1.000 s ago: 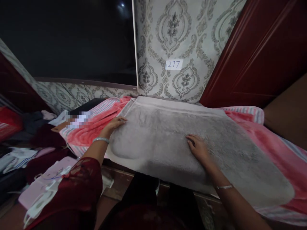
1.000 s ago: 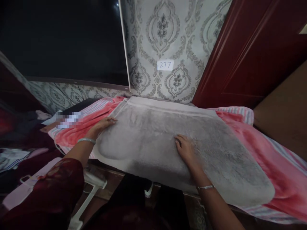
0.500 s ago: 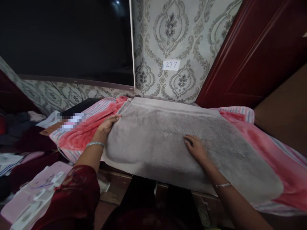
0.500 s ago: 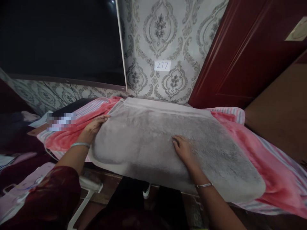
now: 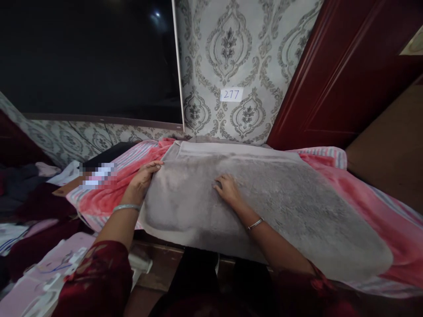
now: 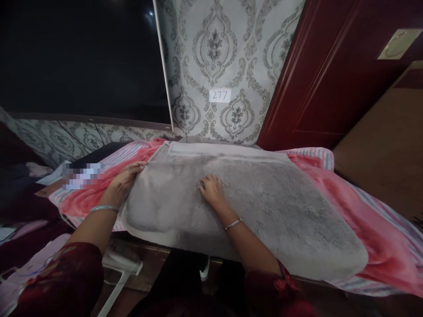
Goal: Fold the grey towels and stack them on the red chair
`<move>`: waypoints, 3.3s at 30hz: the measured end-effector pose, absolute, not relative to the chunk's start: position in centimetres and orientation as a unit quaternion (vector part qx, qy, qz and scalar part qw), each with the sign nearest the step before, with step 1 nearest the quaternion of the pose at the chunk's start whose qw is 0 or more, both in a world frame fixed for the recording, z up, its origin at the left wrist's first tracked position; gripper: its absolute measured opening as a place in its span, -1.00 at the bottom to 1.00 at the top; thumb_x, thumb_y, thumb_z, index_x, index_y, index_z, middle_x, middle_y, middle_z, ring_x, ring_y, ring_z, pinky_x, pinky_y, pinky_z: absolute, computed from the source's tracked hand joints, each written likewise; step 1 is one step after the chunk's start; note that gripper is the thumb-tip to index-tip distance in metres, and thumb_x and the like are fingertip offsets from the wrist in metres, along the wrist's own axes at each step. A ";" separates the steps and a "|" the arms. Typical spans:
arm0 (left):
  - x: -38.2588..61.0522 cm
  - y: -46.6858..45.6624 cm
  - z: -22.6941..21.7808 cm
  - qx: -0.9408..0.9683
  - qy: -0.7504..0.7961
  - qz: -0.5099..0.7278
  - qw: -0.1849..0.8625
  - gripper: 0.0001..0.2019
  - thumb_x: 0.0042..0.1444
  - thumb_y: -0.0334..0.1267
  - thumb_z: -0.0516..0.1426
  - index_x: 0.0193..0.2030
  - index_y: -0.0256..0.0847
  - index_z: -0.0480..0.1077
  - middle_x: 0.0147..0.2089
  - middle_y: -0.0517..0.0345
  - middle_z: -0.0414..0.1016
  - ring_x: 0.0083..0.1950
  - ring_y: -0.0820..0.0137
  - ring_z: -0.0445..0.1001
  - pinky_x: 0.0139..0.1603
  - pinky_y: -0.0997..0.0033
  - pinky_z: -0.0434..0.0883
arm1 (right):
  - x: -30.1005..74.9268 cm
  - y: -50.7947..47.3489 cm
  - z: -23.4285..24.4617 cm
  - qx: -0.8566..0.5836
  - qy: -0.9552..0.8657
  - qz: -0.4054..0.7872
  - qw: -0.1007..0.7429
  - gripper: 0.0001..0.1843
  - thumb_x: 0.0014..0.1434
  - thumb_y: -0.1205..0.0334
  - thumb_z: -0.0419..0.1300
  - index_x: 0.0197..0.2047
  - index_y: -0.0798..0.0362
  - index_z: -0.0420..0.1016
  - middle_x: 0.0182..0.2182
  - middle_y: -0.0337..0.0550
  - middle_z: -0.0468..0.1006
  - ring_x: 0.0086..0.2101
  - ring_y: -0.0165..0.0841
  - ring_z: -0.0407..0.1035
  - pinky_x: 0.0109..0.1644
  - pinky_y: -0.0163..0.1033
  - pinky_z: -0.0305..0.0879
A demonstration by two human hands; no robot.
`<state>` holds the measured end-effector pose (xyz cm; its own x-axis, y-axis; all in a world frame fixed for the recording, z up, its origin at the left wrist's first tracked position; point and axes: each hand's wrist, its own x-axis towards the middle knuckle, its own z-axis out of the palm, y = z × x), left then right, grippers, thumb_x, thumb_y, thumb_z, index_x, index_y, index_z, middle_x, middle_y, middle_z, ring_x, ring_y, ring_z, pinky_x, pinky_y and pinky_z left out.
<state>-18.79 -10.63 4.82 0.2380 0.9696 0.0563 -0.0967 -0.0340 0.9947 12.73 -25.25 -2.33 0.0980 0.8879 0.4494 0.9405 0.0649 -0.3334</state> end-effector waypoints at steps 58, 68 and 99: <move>-7.1 -13.2 -1.1 0.862 0.326 0.385 -0.055 -0.80 0.25 -0.12 0.00 -0.30 -0.11 0.37 -0.24 -0.10 0.47 -0.15 0.05 0.47 -0.06 0.06 0.41 | 34.3 -40.1 -3.9 -0.784 -0.564 -0.116 0.233 -0.88 0.20 0.38 0.18 -0.25 0.03 0.54 -0.20 -0.04 0.57 -0.14 -0.21 0.42 -0.02 -0.15 0.31; -7.1 -13.4 -1.0 0.875 0.343 0.330 -0.094 -0.73 0.28 -0.13 -0.05 -0.30 -0.18 0.39 -0.21 -0.16 0.51 -0.13 0.07 0.48 -0.07 0.13 0.40 | 34.1 -39.8 -5.0 -0.813 -0.499 -0.167 0.250 -0.77 0.32 0.35 0.01 -0.23 0.08 0.50 -0.26 0.05 0.56 -0.19 -0.16 0.37 -0.07 -0.13 0.20; -7.0 -13.7 -0.4 0.869 0.317 0.340 -0.168 -0.53 0.37 -0.04 -0.20 -0.31 -0.18 0.44 -0.33 -0.12 0.46 -0.27 0.06 0.42 -0.28 0.15 0.37 | 39.8 -45.3 -4.1 -0.786 -0.475 -0.199 0.344 -0.59 0.23 0.42 -0.02 -0.07 0.03 0.64 -0.13 0.01 0.65 -0.08 -0.16 0.46 0.14 0.00 0.35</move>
<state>-7.00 -13.73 -0.38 0.5679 0.4359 0.6982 0.6649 -0.7429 -0.0770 39.84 -45.26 -4.13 0.4706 0.6090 0.6385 0.8822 -0.3132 -0.3516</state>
